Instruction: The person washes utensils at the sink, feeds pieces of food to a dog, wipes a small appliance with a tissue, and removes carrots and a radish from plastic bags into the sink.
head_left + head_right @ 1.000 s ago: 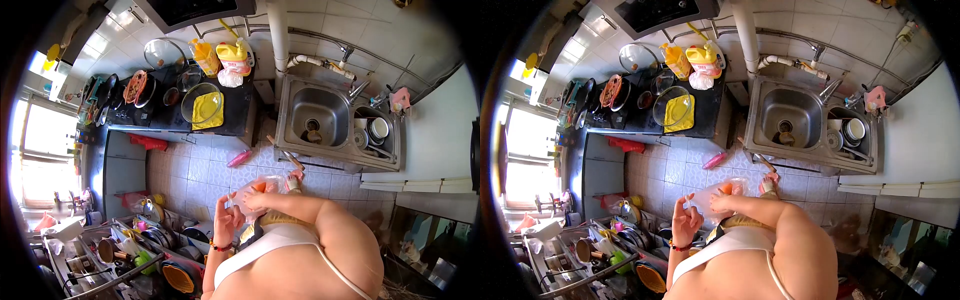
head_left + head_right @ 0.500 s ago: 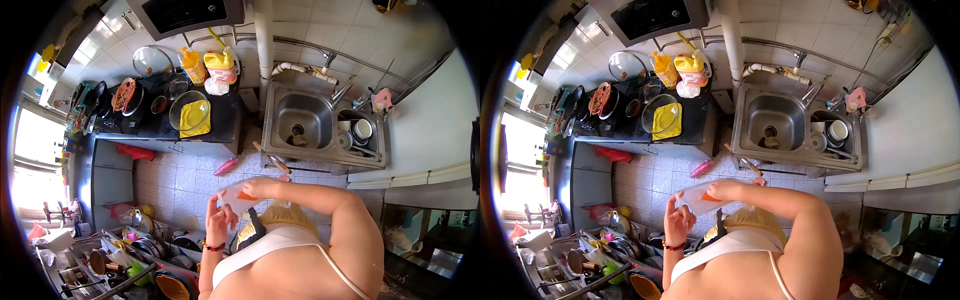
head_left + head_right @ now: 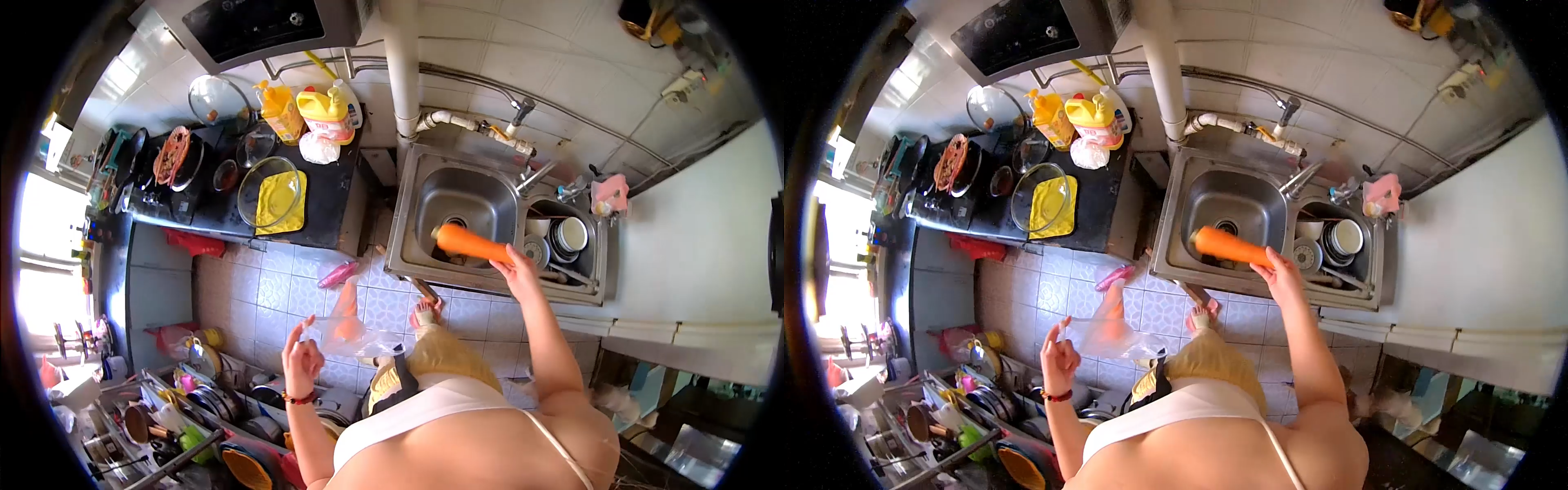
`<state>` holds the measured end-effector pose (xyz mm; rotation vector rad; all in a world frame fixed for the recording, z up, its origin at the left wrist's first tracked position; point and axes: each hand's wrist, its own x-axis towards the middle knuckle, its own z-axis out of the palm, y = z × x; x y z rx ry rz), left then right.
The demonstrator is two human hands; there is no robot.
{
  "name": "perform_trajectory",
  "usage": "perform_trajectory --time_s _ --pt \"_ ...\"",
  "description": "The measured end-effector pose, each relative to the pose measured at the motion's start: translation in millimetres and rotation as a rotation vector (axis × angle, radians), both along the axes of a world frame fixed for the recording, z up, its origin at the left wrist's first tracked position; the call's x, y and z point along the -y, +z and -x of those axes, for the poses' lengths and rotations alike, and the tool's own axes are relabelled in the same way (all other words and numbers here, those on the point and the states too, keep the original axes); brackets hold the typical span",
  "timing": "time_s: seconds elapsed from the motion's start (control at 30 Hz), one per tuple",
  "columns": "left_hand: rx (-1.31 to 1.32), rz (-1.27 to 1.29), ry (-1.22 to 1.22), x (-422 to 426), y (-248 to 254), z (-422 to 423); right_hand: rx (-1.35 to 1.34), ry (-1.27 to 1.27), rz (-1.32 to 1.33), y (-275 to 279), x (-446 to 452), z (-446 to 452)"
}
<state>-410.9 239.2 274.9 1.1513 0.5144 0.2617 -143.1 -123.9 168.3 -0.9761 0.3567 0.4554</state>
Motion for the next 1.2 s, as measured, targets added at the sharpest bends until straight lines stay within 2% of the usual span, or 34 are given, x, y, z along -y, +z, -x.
perform_trajectory --time_s 0.07,0.13,0.17,0.3,0.4,0.5,0.6,0.67,0.7,0.73,0.77,0.8,0.87,0.9,0.93,0.97,1.0,1.03,1.07,1.1,1.17,1.2 --pt "-0.039 -0.039 -0.023 0 7 -2 -0.008 -0.176 -0.037 -88 -5 -31" --pt "-0.066 -0.053 -0.023 1 3 2 -0.033 -0.352 0.156 -175 -19 -60" --pt "-0.074 -0.072 -0.017 4 1 2 -0.157 -0.468 0.173 -206 -28 -71" --pt "-0.137 -0.086 0.031 14 3 -4 -0.324 -0.493 0.052 -275 -48 -89" --pt "-0.171 -0.095 0.019 17 11 -8 -0.460 -0.470 -0.079 -300 -57 -98" --pt "-0.161 -0.058 0.043 20 13 -8 -0.555 -0.442 0.136 -306 -51 -115" --pt "-0.122 -0.040 0.060 24 17 -7 -0.614 -0.443 0.490 -258 -55 -125" --pt "-0.084 -0.030 0.010 24 17 -4 -0.303 -0.370 0.549 -212 -76 -112" --pt "-0.090 -0.026 0.022 26 19 -3 -0.069 -0.344 0.471 -178 -92 -92" --pt "-0.102 -0.036 -0.051 23 21 -2 0.125 -0.152 0.404 -109 -114 -65" --pt "-0.098 -0.035 -0.061 23 23 0 0.428 0.065 0.318 -70 -126 -36" --pt "-0.094 -0.036 -0.071 24 25 3 0.520 0.305 0.298 -21 -141 -3" --pt "-0.079 -0.052 -0.064 23 24 10 0.698 0.697 0.080 29 -172 53" --pt "-0.069 -0.064 -0.060 23 24 15 0.801 0.947 0.068 60 -189 73" --pt "-0.057 -0.051 -0.056 23 23 20 0.922 1.169 0.132 74 -208 89" --pt "0.005 -0.077 -0.042 26 24 21 1.077 1.241 0.121 60 -226 106" --pt "0.066 -0.104 -0.027 30 25 21 1.233 1.311 0.109 29 -245 123" --pt "0.119 -0.096 -0.047 34 26 22 1.300 1.512 0.201 -3 -261 135" --pt "0.172 -0.087 -0.068 38 26 22 1.360 1.713 0.302 26 -281 140" --pt "0.225 -0.077 -0.090 41 26 22 1.101 2.110 0.377 58 -292 132" --pt "0.276 -0.011 -0.124 51 31 24 0.278 2.152 0.637 55 -309 145" --pt "0.284 0.023 -0.143 55 37 25 0.123 2.025 0.719 48 -311 161"
